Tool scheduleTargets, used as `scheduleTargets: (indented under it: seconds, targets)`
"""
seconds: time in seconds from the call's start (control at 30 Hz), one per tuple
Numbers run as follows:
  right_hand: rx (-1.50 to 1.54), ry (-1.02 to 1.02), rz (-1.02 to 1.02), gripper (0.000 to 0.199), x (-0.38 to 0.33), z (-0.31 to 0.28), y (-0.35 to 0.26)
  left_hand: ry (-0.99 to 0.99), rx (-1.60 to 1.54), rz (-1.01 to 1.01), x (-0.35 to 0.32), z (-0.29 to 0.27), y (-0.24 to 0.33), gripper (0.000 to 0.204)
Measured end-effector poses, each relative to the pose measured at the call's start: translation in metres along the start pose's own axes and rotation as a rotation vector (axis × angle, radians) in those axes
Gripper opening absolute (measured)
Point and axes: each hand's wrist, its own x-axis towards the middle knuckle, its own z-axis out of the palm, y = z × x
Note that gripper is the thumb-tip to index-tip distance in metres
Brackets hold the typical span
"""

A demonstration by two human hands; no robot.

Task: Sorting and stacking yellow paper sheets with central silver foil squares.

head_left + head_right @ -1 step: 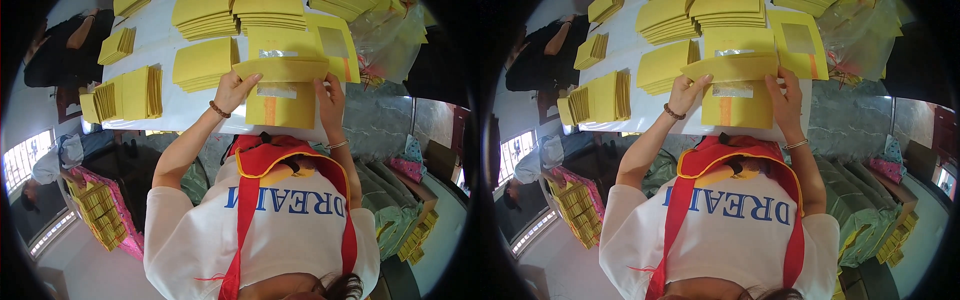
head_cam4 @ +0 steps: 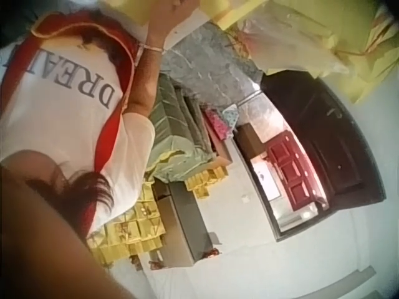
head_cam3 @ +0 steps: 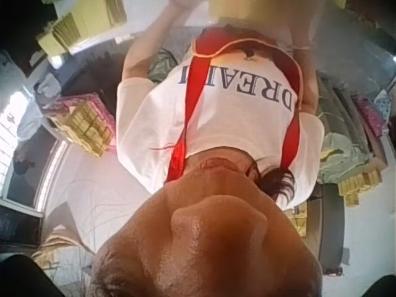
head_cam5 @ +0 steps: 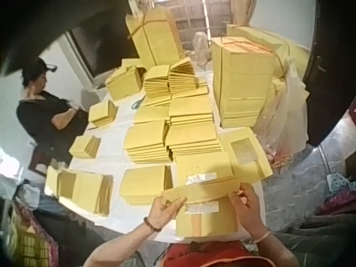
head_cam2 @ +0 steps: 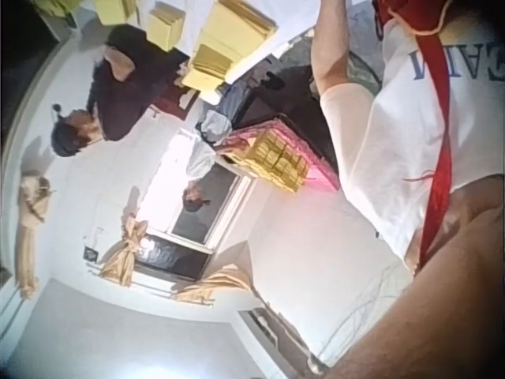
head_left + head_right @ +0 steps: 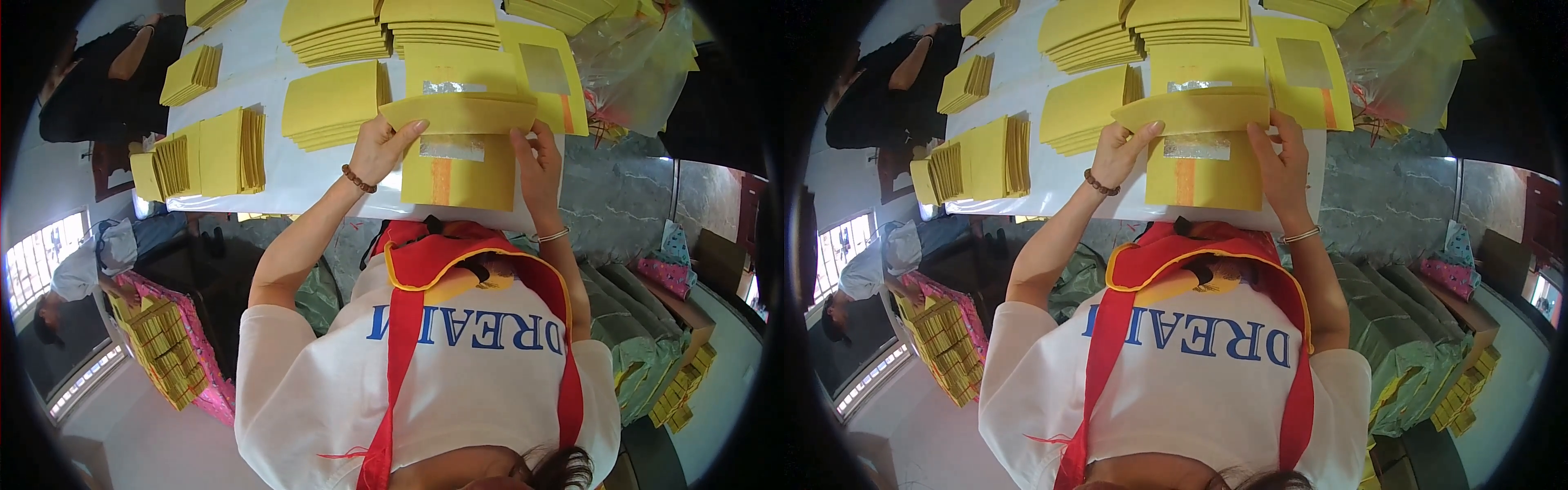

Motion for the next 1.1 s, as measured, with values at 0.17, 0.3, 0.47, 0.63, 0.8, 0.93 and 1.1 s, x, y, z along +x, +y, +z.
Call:
scheduleTargets:
  seconds: [0.17,0.3,0.47,0.63,0.8,0.93,1.1]
  targets:
    - [0.067,-0.154,0.02,0.03,0.001,0.005,-0.005,-0.019,-0.031,-0.011,0.001,-0.002,-0.005,0.027]
    - [0.065,-0.144,0.04,0.033,0.001,0.01,-0.006,-0.057,0.005,-0.021,-0.001,-0.003,-0.001,0.026]
    - [0.163,-0.079,0.001,0.034,-0.004,0.006,-0.006,-0.071,0.124,0.082,-0.008,-0.008,-0.002,0.025]
    - [0.084,-0.253,-0.133,0.026,-0.014,-0.018,-0.002,-0.168,0.447,0.654,-0.013,-0.016,0.021,0.016]
    - [0.223,-0.356,-0.158,0.024,-0.04,-0.02,-0.006,-0.24,0.497,0.636,-0.037,-0.017,0.029,0.028]
    - [0.311,-0.369,-0.121,0.027,-0.054,-0.014,0.004,-0.361,0.566,0.552,-0.043,-0.016,0.017,0.027]
    - [0.142,-0.23,-0.191,0.038,-0.053,-0.012,0.001,-0.343,0.584,0.543,-0.047,-0.015,0.011,0.026]
